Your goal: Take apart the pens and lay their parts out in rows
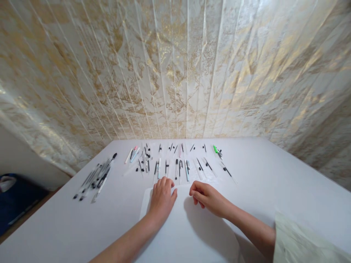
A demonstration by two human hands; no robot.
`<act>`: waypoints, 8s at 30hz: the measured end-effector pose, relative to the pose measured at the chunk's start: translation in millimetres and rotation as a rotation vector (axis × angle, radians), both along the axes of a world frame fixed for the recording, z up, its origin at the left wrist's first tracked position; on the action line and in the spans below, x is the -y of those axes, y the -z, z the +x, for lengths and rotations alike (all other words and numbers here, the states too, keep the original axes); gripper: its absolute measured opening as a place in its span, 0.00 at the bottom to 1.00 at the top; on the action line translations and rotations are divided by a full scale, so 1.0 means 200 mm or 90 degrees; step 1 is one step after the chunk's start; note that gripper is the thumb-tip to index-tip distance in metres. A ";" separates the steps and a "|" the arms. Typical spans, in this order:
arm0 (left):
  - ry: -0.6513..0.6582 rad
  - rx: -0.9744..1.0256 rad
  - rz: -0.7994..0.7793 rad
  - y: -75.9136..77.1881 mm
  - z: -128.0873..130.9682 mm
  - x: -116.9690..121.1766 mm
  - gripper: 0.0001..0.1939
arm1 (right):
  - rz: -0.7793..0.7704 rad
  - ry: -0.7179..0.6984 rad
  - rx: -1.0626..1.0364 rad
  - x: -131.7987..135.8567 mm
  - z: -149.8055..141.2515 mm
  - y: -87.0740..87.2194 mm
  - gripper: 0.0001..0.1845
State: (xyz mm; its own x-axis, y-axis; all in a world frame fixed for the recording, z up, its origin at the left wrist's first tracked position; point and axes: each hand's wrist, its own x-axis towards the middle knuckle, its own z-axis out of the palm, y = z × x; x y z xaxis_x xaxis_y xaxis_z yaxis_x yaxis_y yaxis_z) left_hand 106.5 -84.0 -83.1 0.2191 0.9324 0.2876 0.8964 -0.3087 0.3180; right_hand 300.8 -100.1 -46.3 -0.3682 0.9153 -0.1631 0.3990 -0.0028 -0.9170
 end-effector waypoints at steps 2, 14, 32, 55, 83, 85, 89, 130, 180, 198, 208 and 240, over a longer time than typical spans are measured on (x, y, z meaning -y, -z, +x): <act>0.008 0.004 0.007 0.00 0.00 0.00 0.02 | 0.006 0.005 0.004 0.01 0.00 0.00 0.05; 0.031 0.027 -0.016 -0.02 0.05 0.14 0.04 | 0.041 0.005 -0.008 0.01 0.02 0.03 0.08; -0.492 -0.239 0.012 -0.14 -0.96 -0.06 0.12 | 0.047 -0.027 0.032 0.02 0.00 0.09 0.10; 0.184 0.411 -0.120 -0.27 0.13 -0.06 0.08 | -0.041 0.107 -0.304 -0.09 0.09 -0.07 0.21; 0.244 0.483 -0.360 -0.14 0.33 -0.08 0.19 | 0.006 0.196 -0.354 -0.12 0.04 0.07 0.21; 0.255 0.509 -0.372 -0.14 0.33 -0.07 0.19 | 0.007 0.199 -0.362 -0.12 0.04 0.07 0.20; 0.238 0.545 -0.381 -0.12 0.33 -0.07 0.19 | 0.020 0.207 -0.366 -0.14 0.07 0.08 0.20; 0.155 0.512 -0.326 -0.12 0.29 -0.10 0.16 | -0.078 0.225 -0.487 -0.15 0.11 0.08 0.16; 0.125 0.650 -0.390 -0.09 0.28 -0.14 0.16 | -0.068 0.246 -0.524 -0.18 0.13 0.06 0.14; -0.001 0.799 -0.160 -0.26 0.09 -0.36 0.12 | 0.009 0.372 -0.564 -0.23 0.23 -0.02 0.13; 0.011 0.762 -0.186 -0.27 0.11 -0.34 0.14 | 0.216 0.312 -0.208 -0.21 0.38 -0.18 0.17; 0.103 0.641 -0.340 -0.18 0.18 -0.24 0.17 | 0.242 0.200 0.564 0.05 0.54 0.03 0.13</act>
State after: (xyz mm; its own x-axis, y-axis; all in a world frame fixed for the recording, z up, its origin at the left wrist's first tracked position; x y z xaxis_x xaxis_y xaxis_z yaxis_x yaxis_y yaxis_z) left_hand 142.9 -35.8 -46.3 0.2427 0.9698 -0.0232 0.1238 -0.0072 0.9923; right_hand 407.8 -110.6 -52.8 0.0109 0.9980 0.0617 0.9675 0.0050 -0.2530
